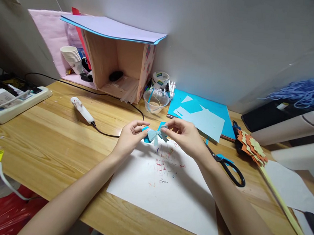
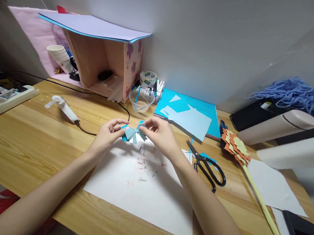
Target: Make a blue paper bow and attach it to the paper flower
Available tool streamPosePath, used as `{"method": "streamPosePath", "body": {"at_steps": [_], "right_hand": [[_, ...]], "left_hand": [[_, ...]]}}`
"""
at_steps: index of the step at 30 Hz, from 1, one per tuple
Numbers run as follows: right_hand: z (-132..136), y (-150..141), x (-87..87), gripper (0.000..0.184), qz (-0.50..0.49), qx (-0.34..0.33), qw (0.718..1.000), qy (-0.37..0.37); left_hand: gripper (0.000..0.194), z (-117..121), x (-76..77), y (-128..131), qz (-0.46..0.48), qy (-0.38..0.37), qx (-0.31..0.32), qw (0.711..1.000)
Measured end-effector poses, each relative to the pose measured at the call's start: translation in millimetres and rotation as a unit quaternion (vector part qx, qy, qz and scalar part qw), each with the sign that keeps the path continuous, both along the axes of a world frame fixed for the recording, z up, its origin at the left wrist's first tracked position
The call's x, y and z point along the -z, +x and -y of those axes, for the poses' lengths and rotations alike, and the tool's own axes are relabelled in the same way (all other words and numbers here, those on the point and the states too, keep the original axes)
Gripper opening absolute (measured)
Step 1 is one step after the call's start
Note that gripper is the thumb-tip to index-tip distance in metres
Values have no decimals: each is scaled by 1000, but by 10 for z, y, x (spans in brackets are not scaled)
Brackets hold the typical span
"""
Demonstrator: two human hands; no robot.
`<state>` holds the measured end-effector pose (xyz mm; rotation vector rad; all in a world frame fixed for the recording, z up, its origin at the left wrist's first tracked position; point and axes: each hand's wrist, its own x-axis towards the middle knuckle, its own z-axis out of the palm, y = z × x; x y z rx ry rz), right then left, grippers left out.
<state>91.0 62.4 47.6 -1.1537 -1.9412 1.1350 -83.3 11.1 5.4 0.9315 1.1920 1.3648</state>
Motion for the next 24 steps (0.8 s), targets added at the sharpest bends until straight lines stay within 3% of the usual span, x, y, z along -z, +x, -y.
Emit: {"method": "streamPosePath", "body": {"at_steps": [7,24], "right_hand": [[28,-15,26,18,21,22,999,28],[42,-26,37,18,0,35,999,-3]], "left_hand": [[33,-10,8,1,6,-6,-6,1000],[30,-7,-25,34,-1,12,-1,1000]]}}
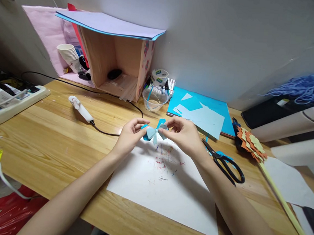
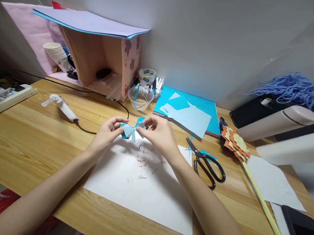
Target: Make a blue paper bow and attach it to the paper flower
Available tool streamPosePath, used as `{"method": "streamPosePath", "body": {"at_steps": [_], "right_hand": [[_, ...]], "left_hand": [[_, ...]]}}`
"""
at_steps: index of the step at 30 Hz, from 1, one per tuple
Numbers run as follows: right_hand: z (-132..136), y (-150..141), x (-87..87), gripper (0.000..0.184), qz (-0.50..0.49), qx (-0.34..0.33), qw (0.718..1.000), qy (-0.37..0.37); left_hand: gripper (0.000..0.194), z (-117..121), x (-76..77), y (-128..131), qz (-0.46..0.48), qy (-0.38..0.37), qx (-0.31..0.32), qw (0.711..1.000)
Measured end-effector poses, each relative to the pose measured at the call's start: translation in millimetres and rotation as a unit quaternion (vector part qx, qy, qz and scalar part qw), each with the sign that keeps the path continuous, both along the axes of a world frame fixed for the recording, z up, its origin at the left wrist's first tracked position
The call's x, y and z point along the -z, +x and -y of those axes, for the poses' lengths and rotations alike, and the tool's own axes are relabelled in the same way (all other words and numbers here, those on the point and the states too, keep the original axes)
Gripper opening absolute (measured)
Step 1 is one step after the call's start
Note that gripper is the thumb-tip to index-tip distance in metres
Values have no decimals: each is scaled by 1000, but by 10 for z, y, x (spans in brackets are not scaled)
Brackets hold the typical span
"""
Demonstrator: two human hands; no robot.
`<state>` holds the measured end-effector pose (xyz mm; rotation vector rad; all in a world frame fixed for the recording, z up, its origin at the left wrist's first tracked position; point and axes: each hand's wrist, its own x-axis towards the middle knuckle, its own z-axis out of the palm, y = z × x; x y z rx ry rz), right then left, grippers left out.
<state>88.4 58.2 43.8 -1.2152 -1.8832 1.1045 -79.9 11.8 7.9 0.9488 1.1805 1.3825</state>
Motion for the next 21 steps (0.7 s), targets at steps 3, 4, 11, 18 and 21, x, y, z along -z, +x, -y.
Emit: {"method": "streamPosePath", "body": {"at_steps": [3,4,11,18,21], "right_hand": [[7,-7,-11,17,13,5,1000,14],[11,-9,-15,16,18,7,1000,20],[34,-35,-11,10,31,18,997,64],[32,-44,23,9,27,21,997,74],[33,-43,29,9,18,20,997,73]], "left_hand": [[29,3,1,5,-10,10,7,1000],[28,4,6,5,-14,14,10,1000],[26,11,38,0,-31,25,24,999],[28,14,-2,19,-44,16,7,999],[31,31,-27,44,-40,18,-4,999]]}}
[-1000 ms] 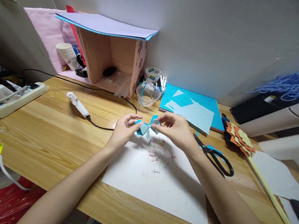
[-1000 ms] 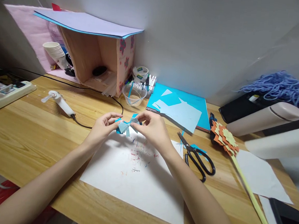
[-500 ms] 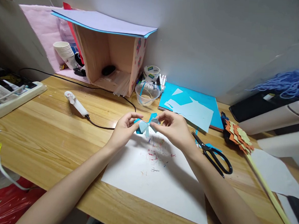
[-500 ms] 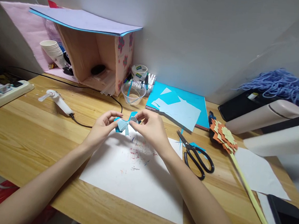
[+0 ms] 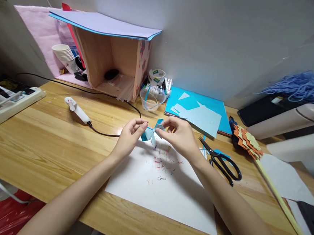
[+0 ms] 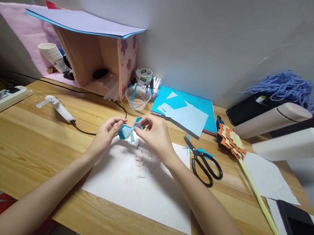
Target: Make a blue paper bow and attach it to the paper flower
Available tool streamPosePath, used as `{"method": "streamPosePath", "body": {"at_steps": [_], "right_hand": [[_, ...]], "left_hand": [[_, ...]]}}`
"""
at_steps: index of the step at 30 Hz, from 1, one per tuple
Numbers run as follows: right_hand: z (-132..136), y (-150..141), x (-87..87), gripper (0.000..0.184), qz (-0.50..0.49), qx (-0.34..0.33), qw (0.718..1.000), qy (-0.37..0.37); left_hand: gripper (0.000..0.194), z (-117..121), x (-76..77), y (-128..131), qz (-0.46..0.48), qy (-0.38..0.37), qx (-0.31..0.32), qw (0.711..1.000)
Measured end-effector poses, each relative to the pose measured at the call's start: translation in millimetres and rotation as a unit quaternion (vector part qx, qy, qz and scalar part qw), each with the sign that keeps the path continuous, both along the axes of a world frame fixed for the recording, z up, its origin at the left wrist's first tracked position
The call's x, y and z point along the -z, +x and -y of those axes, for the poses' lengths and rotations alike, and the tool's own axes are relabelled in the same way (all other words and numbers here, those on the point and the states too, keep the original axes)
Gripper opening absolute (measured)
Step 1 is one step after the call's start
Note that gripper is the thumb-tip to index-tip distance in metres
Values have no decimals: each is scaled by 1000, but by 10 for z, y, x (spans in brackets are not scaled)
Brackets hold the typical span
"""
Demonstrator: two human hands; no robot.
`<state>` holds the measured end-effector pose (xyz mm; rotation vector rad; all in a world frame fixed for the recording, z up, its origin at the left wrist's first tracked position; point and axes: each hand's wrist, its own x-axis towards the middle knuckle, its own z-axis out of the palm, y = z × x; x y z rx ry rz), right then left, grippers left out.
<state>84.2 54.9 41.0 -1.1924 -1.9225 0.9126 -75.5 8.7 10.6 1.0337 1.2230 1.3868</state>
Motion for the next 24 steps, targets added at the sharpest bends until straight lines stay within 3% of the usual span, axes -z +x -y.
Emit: {"method": "streamPosePath", "body": {"at_steps": [6,12,18,20,22,24], "right_hand": [[32,-6,-12,11,-16,-1,1000,-4],[91,-41,-18,12,-21,-2,1000,-21],[119,-20,-82,10,-1,-2,1000,18],[103,7,-127,18,7,-8,998,56],[75,37,-165,38,7,-23,996,83],[39,66,-185,52,-3,-56,996,71]], "left_hand": [[49,37,38,46,-33,23,-8,999],[43,26,64,45,-56,52,-41,996],[39,47,25,52,-67,69,-49,994],[38,57,6,51,-68,80,-55,993],[37,69,-15,48,-65,90,-55,992],[37,82,-33,45,-63,101,-51,992]]}}
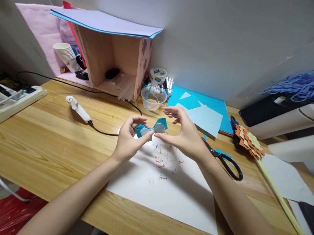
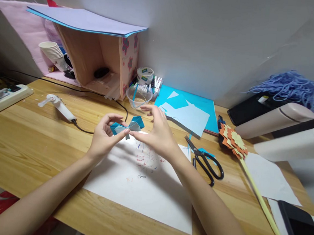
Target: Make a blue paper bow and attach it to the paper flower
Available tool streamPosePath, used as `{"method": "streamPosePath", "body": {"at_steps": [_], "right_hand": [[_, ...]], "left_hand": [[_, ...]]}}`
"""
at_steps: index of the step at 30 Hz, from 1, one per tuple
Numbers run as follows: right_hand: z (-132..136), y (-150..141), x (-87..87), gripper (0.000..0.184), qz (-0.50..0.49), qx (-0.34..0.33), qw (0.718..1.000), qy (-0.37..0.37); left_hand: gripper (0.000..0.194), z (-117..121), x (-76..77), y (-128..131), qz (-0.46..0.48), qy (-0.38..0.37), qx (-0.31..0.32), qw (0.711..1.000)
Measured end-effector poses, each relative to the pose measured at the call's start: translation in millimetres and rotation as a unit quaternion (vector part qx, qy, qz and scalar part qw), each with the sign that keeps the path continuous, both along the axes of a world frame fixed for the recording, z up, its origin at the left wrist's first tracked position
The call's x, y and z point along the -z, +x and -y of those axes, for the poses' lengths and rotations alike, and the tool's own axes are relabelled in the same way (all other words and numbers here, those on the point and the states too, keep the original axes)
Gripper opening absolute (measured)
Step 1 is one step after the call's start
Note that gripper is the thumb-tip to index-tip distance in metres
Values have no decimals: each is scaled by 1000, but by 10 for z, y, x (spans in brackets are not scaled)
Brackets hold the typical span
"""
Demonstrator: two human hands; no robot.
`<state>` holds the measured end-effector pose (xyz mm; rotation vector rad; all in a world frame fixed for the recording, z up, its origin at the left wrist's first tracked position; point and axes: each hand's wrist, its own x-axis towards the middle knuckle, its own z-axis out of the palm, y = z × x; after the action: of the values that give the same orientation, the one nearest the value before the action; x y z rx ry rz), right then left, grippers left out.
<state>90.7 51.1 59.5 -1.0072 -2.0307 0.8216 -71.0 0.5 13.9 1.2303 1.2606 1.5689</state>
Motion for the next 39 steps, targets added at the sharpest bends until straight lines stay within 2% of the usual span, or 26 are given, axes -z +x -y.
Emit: {"method": "streamPosePath", "body": {"at_steps": [2,4,7,10,16,23,30,34,39], "right_hand": [[-34,24,0,48,-4,-44,998,-35],[-56,40,10,31,-2,-72,996,-55],[-64,45,17,11,15,-83,995,-56],[-52,37,6,5,29,-84,995,-45],[-36,23,-11,4,32,-83,996,-24],[-36,11,-3,3,27,-79,996,-37],[-74,-15,44,8,-10,-52,991,-125],[-88,-21,68,12,-20,-61,981,-182],[-77,-47,91,12,-26,-58,976,-210]], "left_hand": [[36,13,-12,-1,-3,13,6,1000],[35,24,-15,-1,-13,27,11,999],[35,30,-3,-1,-36,64,16,997],[34,27,17,-2,-56,95,15,994],[32,25,29,-1,-69,101,7,992],[33,16,25,2,-53,92,10,994],[33,12,46,-3,-46,62,1,997],[33,1,59,-5,-40,33,6,999],[37,-5,65,1,-29,-13,20,999]]}}
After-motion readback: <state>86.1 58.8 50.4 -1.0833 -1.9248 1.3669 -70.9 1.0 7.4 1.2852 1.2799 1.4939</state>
